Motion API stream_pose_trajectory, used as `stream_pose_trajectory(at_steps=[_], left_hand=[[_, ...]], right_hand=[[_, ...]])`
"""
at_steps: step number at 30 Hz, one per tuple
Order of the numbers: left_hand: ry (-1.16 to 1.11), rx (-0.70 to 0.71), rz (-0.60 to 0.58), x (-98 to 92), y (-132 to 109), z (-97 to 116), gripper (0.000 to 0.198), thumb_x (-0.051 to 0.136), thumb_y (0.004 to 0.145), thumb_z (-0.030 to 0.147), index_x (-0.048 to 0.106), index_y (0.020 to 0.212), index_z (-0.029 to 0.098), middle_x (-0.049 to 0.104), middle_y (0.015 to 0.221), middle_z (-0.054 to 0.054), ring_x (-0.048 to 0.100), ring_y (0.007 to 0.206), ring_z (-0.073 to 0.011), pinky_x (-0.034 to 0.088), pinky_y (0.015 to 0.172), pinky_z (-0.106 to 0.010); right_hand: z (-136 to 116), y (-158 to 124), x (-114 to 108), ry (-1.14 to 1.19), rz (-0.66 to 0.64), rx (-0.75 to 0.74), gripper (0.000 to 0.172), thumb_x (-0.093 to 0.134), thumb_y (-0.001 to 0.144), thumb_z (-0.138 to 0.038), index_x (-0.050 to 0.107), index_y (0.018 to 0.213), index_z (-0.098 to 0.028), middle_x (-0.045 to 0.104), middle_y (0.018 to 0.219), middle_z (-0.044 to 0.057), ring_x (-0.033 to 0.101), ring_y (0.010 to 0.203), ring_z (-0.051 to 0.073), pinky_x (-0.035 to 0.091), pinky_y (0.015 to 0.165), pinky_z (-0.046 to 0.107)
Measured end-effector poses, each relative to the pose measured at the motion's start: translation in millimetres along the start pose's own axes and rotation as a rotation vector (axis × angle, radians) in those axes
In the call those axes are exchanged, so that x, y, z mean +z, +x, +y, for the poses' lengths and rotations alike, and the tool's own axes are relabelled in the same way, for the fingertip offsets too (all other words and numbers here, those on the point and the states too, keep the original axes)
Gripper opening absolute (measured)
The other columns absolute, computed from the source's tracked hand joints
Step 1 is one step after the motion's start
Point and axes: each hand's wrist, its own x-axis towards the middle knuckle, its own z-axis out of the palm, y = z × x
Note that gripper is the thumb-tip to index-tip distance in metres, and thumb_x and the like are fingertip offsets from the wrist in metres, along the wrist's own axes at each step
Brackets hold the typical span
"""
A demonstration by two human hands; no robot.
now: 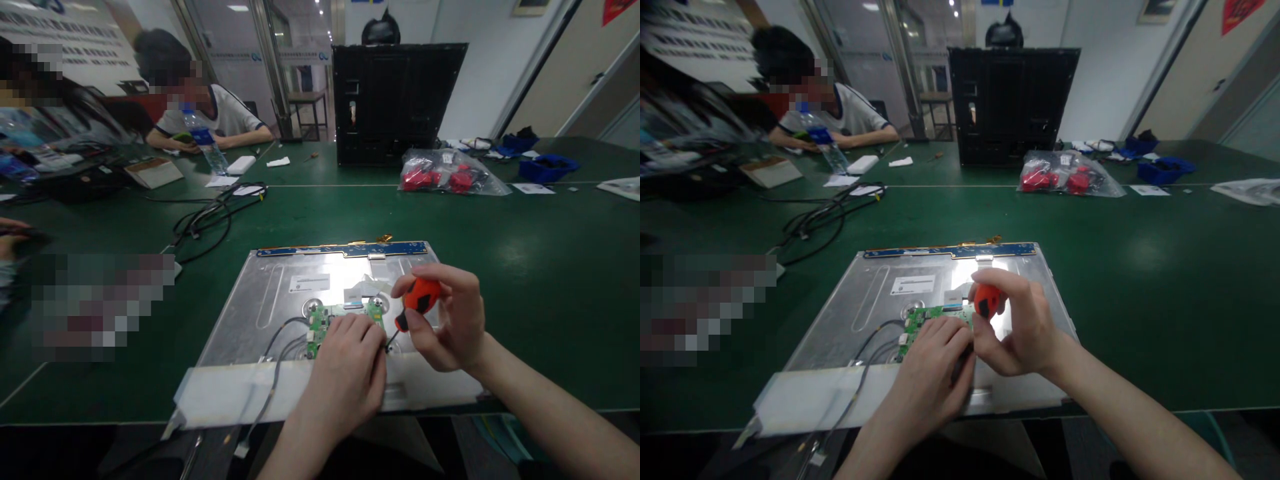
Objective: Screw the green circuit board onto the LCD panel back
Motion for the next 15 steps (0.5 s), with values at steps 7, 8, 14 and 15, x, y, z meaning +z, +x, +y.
stream_pose_trajectory(at_steps=[7, 8, 14, 15], left_hand=[[-0.025, 0.011, 0.031, 1.1, -0.8, -0.7, 0.014, 0.055, 0.09, 0.008, 0.06, 0.095, 0.02, 0.068, 0.1, -0.008, 0.062, 0.094, -0.0284, 0.05, 0.084, -0.043], [-0.024, 0.011, 0.035, 1.2, -1.0, -0.9, 0.015, 0.055, 0.09, 0.008, 0.06, 0.096, 0.02, 0.069, 0.101, -0.008, 0.062, 0.095, -0.0285, 0.05, 0.084, -0.043], [-0.03, 0.006, 0.004, -0.1, -1.0, -0.8, 0.013, 0.055, 0.091, 0.009, 0.059, 0.095, 0.021, 0.069, 0.102, -0.008, 0.062, 0.096, -0.0289, 0.05, 0.084, -0.043], [-0.028, 0.004, -0.001, -0.3, -0.7, -0.5, 0.013, 0.055, 0.09, 0.009, 0.059, 0.095, 0.021, 0.068, 0.1, -0.008, 0.062, 0.094, -0.0287, 0.05, 0.084, -0.043]], right_hand=[[1.6, 5.5, -1.1, -0.051, 0.002, -0.062, 0.051, 0.072, 0.091, -0.024, 0.055, 0.139, -0.019, 0.068, 0.087, 0.002, 0.066, 0.068, 0.017, 0.058, 0.054, 0.027], [1.3, 6.6, -1.5, -0.079, 0.003, -0.06, 0.05, 0.074, 0.092, -0.024, 0.057, 0.139, -0.019, 0.068, 0.088, 0.002, 0.067, 0.07, 0.017, 0.059, 0.057, 0.027], [-3.8, 8.3, -4.1, -0.202, -0.08, -0.051, 0.054, 0.061, 0.095, -0.019, 0.053, 0.148, -0.014, 0.07, 0.083, 0.002, 0.065, 0.062, 0.016, 0.057, 0.053, 0.027], [-4.0, 6.9, -4.0, -0.197, -0.078, -0.044, 0.057, 0.058, 0.094, -0.017, 0.051, 0.15, -0.014, 0.07, 0.084, 0.002, 0.064, 0.06, 0.016, 0.057, 0.051, 0.027]])
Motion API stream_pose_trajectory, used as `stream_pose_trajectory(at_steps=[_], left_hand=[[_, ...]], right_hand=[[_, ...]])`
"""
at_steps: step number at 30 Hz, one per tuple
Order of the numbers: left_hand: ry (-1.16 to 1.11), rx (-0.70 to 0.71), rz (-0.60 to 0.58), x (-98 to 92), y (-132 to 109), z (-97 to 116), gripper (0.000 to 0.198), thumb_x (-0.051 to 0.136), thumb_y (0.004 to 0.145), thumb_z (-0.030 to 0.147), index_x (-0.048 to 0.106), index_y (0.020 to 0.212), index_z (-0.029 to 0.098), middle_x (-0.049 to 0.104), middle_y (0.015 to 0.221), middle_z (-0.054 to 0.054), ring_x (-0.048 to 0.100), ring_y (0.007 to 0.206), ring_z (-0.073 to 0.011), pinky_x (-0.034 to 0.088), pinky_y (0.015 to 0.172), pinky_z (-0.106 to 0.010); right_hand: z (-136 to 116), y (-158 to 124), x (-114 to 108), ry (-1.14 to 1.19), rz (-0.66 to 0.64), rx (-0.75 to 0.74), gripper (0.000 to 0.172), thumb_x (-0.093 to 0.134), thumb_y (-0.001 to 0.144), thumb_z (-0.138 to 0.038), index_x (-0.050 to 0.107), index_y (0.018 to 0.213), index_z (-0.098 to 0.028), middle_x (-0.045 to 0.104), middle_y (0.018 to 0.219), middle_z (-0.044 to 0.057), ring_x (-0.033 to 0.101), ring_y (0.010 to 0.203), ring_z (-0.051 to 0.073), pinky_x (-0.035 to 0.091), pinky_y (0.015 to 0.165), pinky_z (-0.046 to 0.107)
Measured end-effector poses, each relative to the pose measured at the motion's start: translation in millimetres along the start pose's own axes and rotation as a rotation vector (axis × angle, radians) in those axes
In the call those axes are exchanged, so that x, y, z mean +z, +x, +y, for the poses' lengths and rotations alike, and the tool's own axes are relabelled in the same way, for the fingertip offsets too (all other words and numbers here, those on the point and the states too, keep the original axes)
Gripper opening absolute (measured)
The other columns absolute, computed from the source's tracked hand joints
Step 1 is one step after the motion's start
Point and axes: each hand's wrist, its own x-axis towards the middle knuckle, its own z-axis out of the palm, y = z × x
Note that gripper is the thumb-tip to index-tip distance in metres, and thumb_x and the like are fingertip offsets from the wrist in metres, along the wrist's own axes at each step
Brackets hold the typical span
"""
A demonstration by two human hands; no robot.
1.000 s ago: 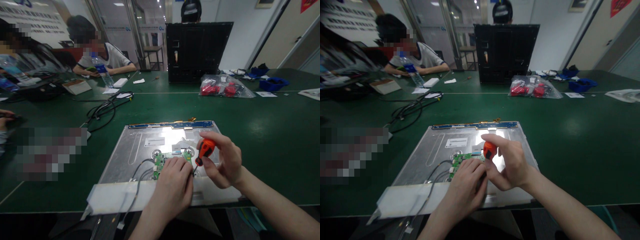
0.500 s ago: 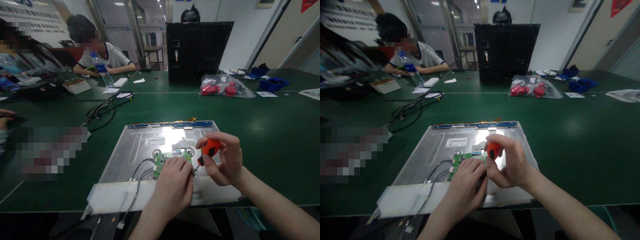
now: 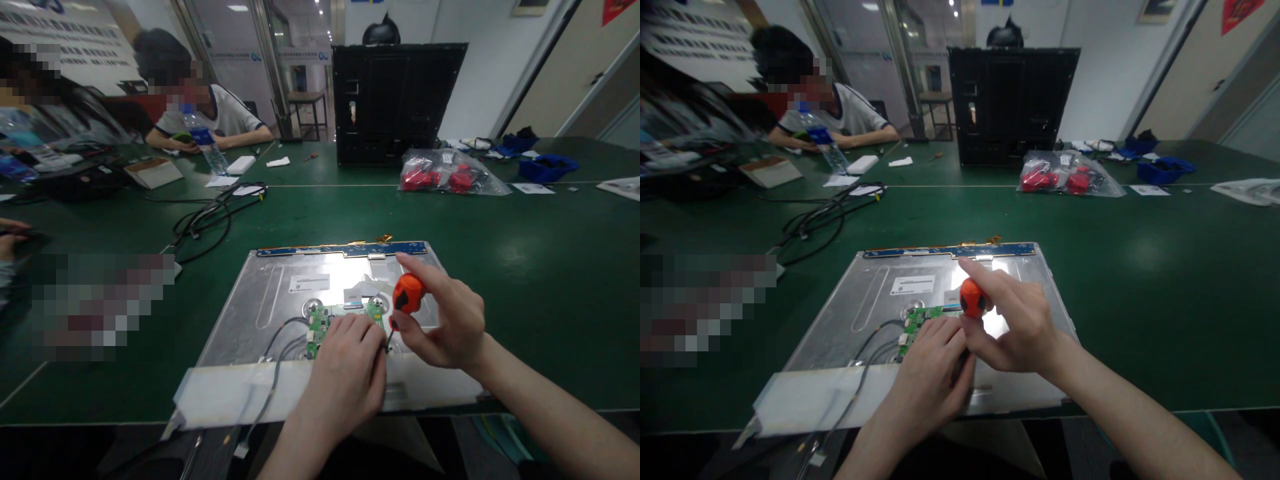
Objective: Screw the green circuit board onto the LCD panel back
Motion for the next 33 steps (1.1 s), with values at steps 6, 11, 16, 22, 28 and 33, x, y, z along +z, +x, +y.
stream_pose_trajectory(at_steps=[6, 11, 16, 22, 28, 33], left_hand=[[0.012, -0.011, -0.013, 0.0, 1.3, 1.1, 0.012, 0.055, 0.091, 0.009, 0.059, 0.091, 0.02, 0.067, 0.095, -0.007, 0.061, 0.091, -0.0278, 0.049, 0.081, -0.043], [0.001, -0.002, 0.025, 1.4, -0.2, -0.2, 0.014, 0.054, 0.09, 0.009, 0.061, 0.096, 0.02, 0.069, 0.099, -0.008, 0.062, 0.093, -0.0282, 0.051, 0.084, -0.043], [0.006, 0.004, 0.02, 1.2, -0.6, -0.5, 0.012, 0.055, 0.09, 0.01, 0.06, 0.096, 0.02, 0.07, 0.105, -0.01, 0.062, 0.097, -0.0296, 0.051, 0.085, -0.044], [0.019, -0.001, -0.003, -0.2, 0.3, 0.3, 0.012, 0.055, 0.089, 0.008, 0.058, 0.091, 0.02, 0.067, 0.094, -0.007, 0.061, 0.09, -0.0283, 0.05, 0.081, -0.043], [0.006, -0.018, -0.013, -0.3, -0.1, 0.3, 0.012, 0.055, 0.09, 0.01, 0.059, 0.092, 0.02, 0.068, 0.097, -0.008, 0.062, 0.093, -0.0284, 0.051, 0.084, -0.043], [0.018, -0.007, 0.01, -0.2, -0.1, -0.6, 0.014, 0.055, 0.09, 0.01, 0.061, 0.096, 0.02, 0.07, 0.104, -0.01, 0.063, 0.097, -0.0292, 0.052, 0.085, -0.043]], right_hand=[[3.4, -7.4, 4.5, 0.179, 0.066, 0.012, 0.061, 0.054, 0.09, -0.017, 0.047, 0.15, -0.016, 0.069, 0.103, 0.008, 0.066, 0.062, 0.015, 0.057, 0.048, 0.027], [5.5, -1.6, 5.5, 0.158, 0.077, -0.036, 0.054, 0.069, 0.095, -0.026, 0.052, 0.145, -0.017, 0.067, 0.082, 0.001, 0.064, 0.062, 0.016, 0.055, 0.05, 0.027], [2.4, 2.0, 2.2, 0.013, 0.038, -0.012, 0.051, 0.07, 0.096, -0.024, 0.056, 0.145, -0.02, 0.073, 0.087, 0.002, 0.066, 0.067, 0.016, 0.059, 0.056, 0.027], [-1.0, -5.2, 2.0, 0.041, 0.062, 0.029, 0.065, 0.058, 0.087, -0.014, 0.049, 0.151, -0.015, 0.074, 0.098, 0.007, 0.065, 0.057, 0.015, 0.057, 0.048, 0.028], [3.2, -3.7, 4.0, 0.148, 0.062, -0.004, 0.062, 0.062, 0.087, -0.017, 0.05, 0.147, -0.016, 0.07, 0.093, 0.005, 0.068, 0.063, 0.016, 0.055, 0.046, 0.026], [4.3, 1.6, 3.5, 0.096, 0.065, -0.018, 0.056, 0.071, 0.093, -0.022, 0.054, 0.146, -0.02, 0.07, 0.085, 0.002, 0.066, 0.066, 0.016, 0.059, 0.054, 0.027]])
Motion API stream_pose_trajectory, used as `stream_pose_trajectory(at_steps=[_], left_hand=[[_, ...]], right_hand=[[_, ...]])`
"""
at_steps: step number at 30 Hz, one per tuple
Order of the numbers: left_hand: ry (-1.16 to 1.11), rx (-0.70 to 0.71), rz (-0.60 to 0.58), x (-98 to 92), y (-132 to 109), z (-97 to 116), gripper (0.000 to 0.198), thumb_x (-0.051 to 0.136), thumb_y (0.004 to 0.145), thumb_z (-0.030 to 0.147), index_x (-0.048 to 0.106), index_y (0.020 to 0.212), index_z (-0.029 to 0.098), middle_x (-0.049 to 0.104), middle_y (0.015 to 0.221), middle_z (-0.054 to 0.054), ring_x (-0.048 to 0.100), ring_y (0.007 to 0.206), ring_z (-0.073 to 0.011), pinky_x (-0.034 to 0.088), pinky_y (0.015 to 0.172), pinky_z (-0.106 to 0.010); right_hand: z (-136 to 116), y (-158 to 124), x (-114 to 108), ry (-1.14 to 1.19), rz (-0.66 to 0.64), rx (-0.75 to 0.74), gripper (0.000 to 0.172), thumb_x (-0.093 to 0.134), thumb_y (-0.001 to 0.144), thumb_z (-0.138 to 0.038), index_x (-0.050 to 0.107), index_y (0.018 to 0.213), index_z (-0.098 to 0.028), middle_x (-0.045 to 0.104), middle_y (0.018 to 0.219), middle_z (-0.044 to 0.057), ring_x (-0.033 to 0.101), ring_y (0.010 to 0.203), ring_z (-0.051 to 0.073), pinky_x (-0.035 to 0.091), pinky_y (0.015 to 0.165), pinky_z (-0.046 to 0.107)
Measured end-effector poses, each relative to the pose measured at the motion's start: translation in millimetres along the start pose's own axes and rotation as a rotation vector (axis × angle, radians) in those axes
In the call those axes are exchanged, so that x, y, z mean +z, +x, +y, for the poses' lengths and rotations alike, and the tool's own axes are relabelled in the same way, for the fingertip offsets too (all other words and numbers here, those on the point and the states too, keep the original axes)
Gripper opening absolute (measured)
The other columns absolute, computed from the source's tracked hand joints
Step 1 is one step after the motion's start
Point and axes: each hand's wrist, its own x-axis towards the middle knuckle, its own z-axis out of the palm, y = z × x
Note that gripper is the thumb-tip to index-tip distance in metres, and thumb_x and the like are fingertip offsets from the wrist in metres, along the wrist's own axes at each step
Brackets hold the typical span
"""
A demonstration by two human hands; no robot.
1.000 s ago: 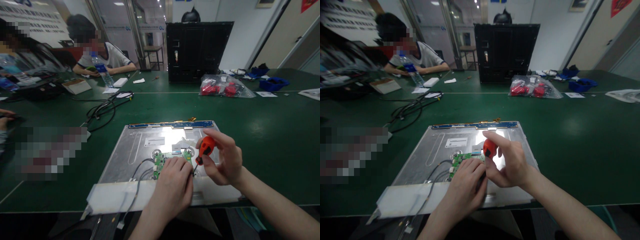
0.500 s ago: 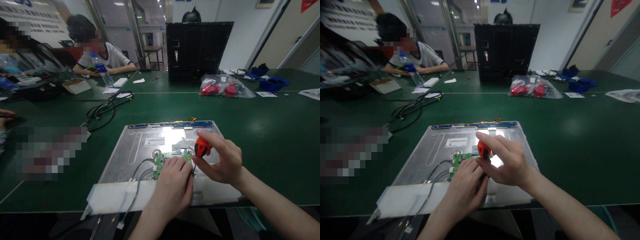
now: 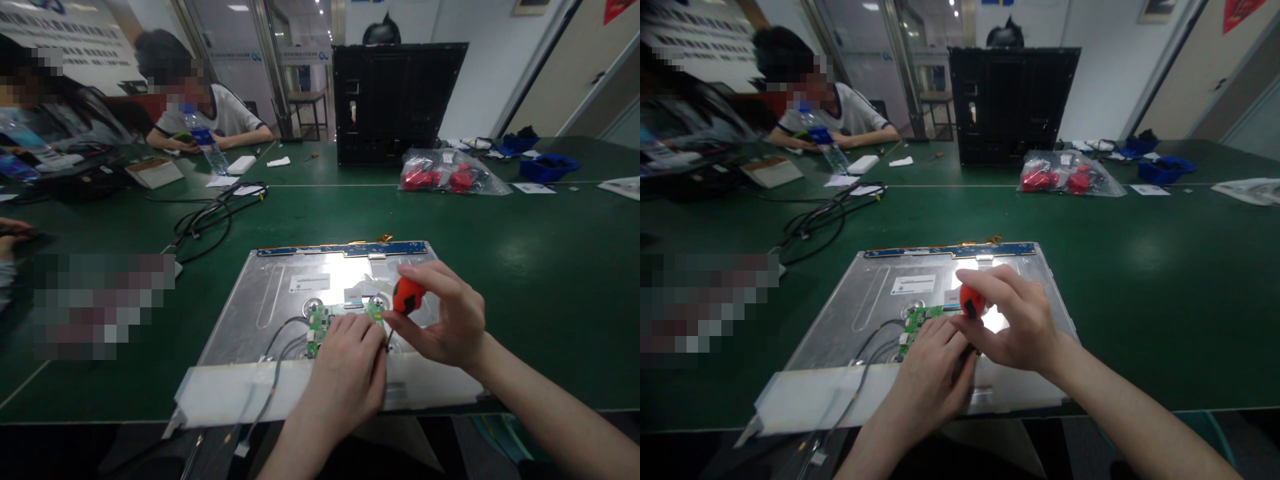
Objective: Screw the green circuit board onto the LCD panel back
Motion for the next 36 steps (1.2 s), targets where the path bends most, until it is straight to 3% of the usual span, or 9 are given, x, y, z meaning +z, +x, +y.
stream_pose_trajectory(at_steps=[4, 12, 16, 23, 28, 32, 36], left_hand=[[0.01, 0.007, -0.002, 0.3, 0.4, -0.5, 0.013, 0.056, 0.09, 0.01, 0.062, 0.095, 0.02, 0.07, 0.103, -0.01, 0.063, 0.095, -0.0294, 0.052, 0.084, -0.043], [-0.007, 0.0, -0.017, -0.4, 0.6, 0.4, 0.012, 0.054, 0.091, 0.009, 0.061, 0.094, 0.019, 0.068, 0.096, -0.007, 0.061, 0.093, -0.0282, 0.05, 0.083, -0.043], [0.009, 0.004, -0.015, -1.7, 1.0, 0.8, 0.012, 0.054, 0.092, 0.01, 0.061, 0.094, 0.019, 0.067, 0.095, -0.007, 0.061, 0.091, -0.0278, 0.051, 0.082, -0.043], [-0.002, 0.014, 0.018, -0.8, 0.1, 0.6, 0.015, 0.055, 0.089, 0.008, 0.061, 0.095, 0.02, 0.07, 0.1, -0.009, 0.063, 0.093, -0.0281, 0.052, 0.083, -0.043], [-0.005, -0.001, -0.008, -0.5, 0.3, 0.6, 0.014, 0.055, 0.09, 0.009, 0.061, 0.096, 0.02, 0.069, 0.1, -0.008, 0.062, 0.094, -0.0283, 0.052, 0.084, -0.043], [0.009, -0.003, -0.026, -1.0, 1.2, 1.2, 0.012, 0.055, 0.091, 0.009, 0.06, 0.093, 0.02, 0.067, 0.096, -0.007, 0.061, 0.092, -0.028, 0.051, 0.083, -0.043], [0.008, -0.005, -0.031, -1.0, 1.0, 1.9, 0.013, 0.056, 0.09, 0.008, 0.061, 0.093, 0.02, 0.067, 0.095, -0.007, 0.061, 0.091, -0.028, 0.051, 0.082, -0.043]], right_hand=[[-2.2, 1.4, -1.7, -0.051, -0.03, 0.0, 0.055, 0.067, 0.095, -0.02, 0.055, 0.149, -0.019, 0.071, 0.088, 0.002, 0.065, 0.067, 0.015, 0.06, 0.058, 0.026], [-3.2, -0.8, -0.6, 0.013, 0.001, -0.003, 0.064, 0.058, 0.087, -0.014, 0.049, 0.15, -0.017, 0.066, 0.082, 0.001, 0.062, 0.06, 0.017, 0.052, 0.044, 0.027], [-2.1, -1.5, 0.5, 0.066, -0.005, 0.009, 0.058, 0.056, 0.089, -0.016, 0.049, 0.147, -0.018, 0.065, 0.085, 0.001, 0.062, 0.061, 0.017, 0.052, 0.044, 0.027], [1.1, -0.2, 2.7, 0.049, 0.027, -0.02, 0.057, 0.074, 0.092, -0.024, 0.052, 0.144, -0.019, 0.065, 0.078, -0.002, 0.059, 0.058, 0.015, 0.051, 0.046, 0.025], [-1.7, -1.4, 0.8, 0.02, 0.003, -0.001, 0.057, 0.065, 0.092, -0.017, 0.051, 0.147, -0.019, 0.069, 0.079, -0.001, 0.061, 0.058, 0.017, 0.053, 0.047, 0.027], [-2.8, -5.8, -1.7, 0.039, -0.005, 0.029, 0.064, 0.057, 0.086, -0.013, 0.048, 0.15, -0.016, 0.07, 0.094, 0.005, 0.062, 0.057, 0.015, 0.055, 0.047, 0.027], [-0.6, -6.5, -1.7, 0.102, -0.018, 0.037, 0.061, 0.056, 0.087, -0.016, 0.047, 0.148, -0.017, 0.066, 0.086, 0.002, 0.06, 0.055, 0.015, 0.055, 0.047, 0.028]])
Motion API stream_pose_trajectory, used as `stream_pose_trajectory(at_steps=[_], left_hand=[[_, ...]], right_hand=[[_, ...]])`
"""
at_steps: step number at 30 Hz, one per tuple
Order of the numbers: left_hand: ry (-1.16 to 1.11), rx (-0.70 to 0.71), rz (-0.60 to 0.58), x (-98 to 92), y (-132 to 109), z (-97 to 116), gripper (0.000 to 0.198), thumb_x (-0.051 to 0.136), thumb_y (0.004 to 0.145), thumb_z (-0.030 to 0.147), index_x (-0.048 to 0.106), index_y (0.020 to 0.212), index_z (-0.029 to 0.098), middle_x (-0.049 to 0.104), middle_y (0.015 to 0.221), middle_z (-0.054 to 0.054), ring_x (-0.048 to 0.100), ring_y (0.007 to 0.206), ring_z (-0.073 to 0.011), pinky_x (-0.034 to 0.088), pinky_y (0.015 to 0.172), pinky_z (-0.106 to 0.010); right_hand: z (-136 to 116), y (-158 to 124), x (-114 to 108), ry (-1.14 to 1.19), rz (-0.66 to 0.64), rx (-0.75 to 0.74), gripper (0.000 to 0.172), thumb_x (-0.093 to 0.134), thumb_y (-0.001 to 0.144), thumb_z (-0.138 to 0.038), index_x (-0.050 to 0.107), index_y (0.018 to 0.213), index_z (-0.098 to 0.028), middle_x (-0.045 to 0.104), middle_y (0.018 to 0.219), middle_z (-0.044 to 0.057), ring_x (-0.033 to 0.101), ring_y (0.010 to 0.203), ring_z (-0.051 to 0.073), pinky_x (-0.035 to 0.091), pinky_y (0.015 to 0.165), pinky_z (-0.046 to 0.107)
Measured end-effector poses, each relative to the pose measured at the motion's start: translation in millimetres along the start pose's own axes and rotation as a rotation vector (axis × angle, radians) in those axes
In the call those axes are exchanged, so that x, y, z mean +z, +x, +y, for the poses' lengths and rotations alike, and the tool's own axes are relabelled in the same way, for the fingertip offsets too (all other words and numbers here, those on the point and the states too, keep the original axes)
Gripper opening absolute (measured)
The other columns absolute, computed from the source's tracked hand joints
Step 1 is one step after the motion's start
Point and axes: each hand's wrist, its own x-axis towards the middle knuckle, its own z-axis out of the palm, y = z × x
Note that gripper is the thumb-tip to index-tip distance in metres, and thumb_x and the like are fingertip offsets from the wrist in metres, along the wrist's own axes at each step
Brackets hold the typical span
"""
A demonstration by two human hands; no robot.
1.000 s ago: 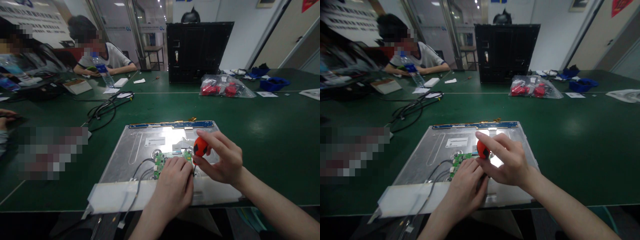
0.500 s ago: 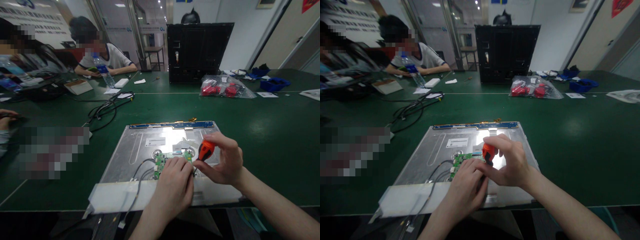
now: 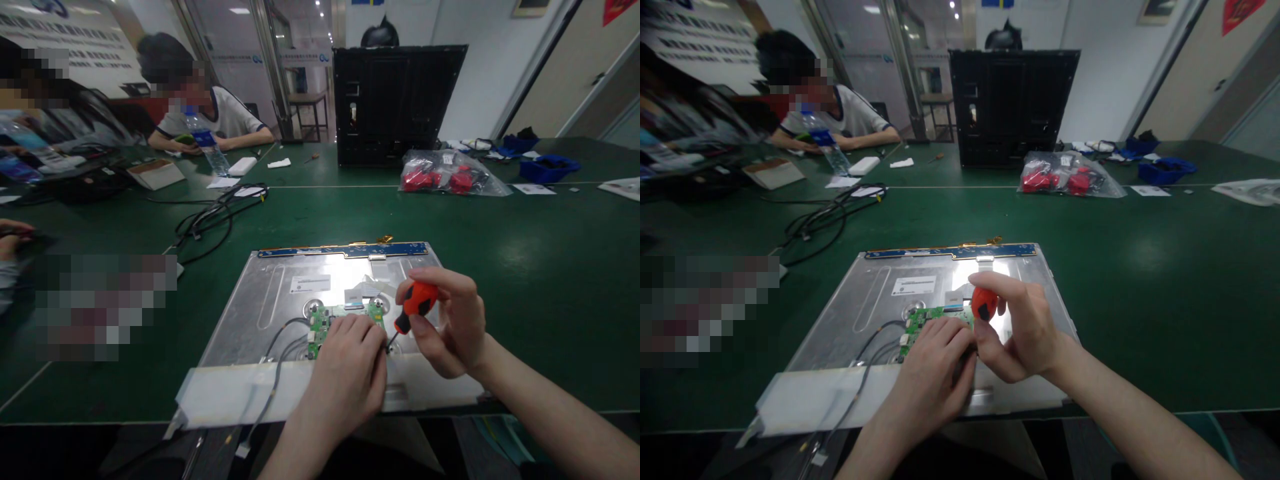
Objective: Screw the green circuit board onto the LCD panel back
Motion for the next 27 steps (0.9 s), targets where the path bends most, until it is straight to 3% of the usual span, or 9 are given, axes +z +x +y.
stream_pose_trajectory(at_steps=[6, 12, 18, 24, 27], left_hand=[[-0.014, 0.018, 0.06, 1.0, -1, -1, 0.016, 0.053, 0.09, 0.008, 0.062, 0.095, 0.02, 0.07, 0.099, -0.009, 0.063, 0.093, -0.0281, 0.052, 0.082, -0.043], [-0.013, 0.02, 0.051, 1.2, -1, -1, 0.015, 0.054, 0.089, 0.008, 0.06, 0.096, 0.02, 0.069, 0.1, -0.009, 0.063, 0.094, -0.0286, 0.052, 0.083, -0.043], [0.004, 0.003, 0.014, 0.4, 0, 0, 0.012, 0.054, 0.091, 0.009, 0.058, 0.089, 0.02, 0.066, 0.093, -0.007, 0.061, 0.089, -0.0278, 0.051, 0.08, -0.043], [-0.025, 0.014, 0.038, 0.5, -1, -2, 0.015, 0.054, 0.089, 0.007, 0.061, 0.095, 0.019, 0.069, 0.098, -0.008, 0.063, 0.093, -0.0282, 0.052, 0.083, -0.043], [-0.023, 0.019, 0.057, 1.5, -2, -2, 0.016, 0.054, 0.09, 0.008, 0.062, 0.097, 0.019, 0.07, 0.101, -0.009, 0.063, 0.094, -0.0287, 0.052, 0.083, -0.044]], right_hand=[[1, 6, 2, -0.081, 0.04, -0.051, 0.054, 0.073, 0.092, -0.024, 0.055, 0.143, -0.023, 0.067, 0.082, 0.0, 0.064, 0.062, 0.015, 0.057, 0.051, 0.026], [-2, 4, 0, -0.166, -0.01, -0.048, 0.056, 0.067, 0.095, -0.022, 0.053, 0.149, -0.02, 0.068, 0.084, 0.001, 0.065, 0.063, 0.015, 0.059, 0.051, 0.027], [0, -5, 3, -0.012, 0.057, -0.005, 0.071, 0.059, 0.087, -0.012, 0.042, 0.155, -0.02, 0.067, 0.113, 0.009, 0.067, 0.065, 0.015, 0.057, 0.049, 0.027], [3, 2, 5, -0.012, 0.035, -0.051, 0.062, 0.071, 0.091, -0.022, 0.048, 0.148, -0.018, 0.066, 0.086, 0.001, 0.064, 0.064, 0.017, 0.055, 0.05, 0.027], [3, 5, 5, -0.085, 0.056, -0.068, 0.056, 0.074, 0.094, -0.025, 0.053, 0.146, -0.022, 0.068, 0.084, 0.0, 0.064, 0.066, 0.016, 0.057, 0.055, 0.027]])
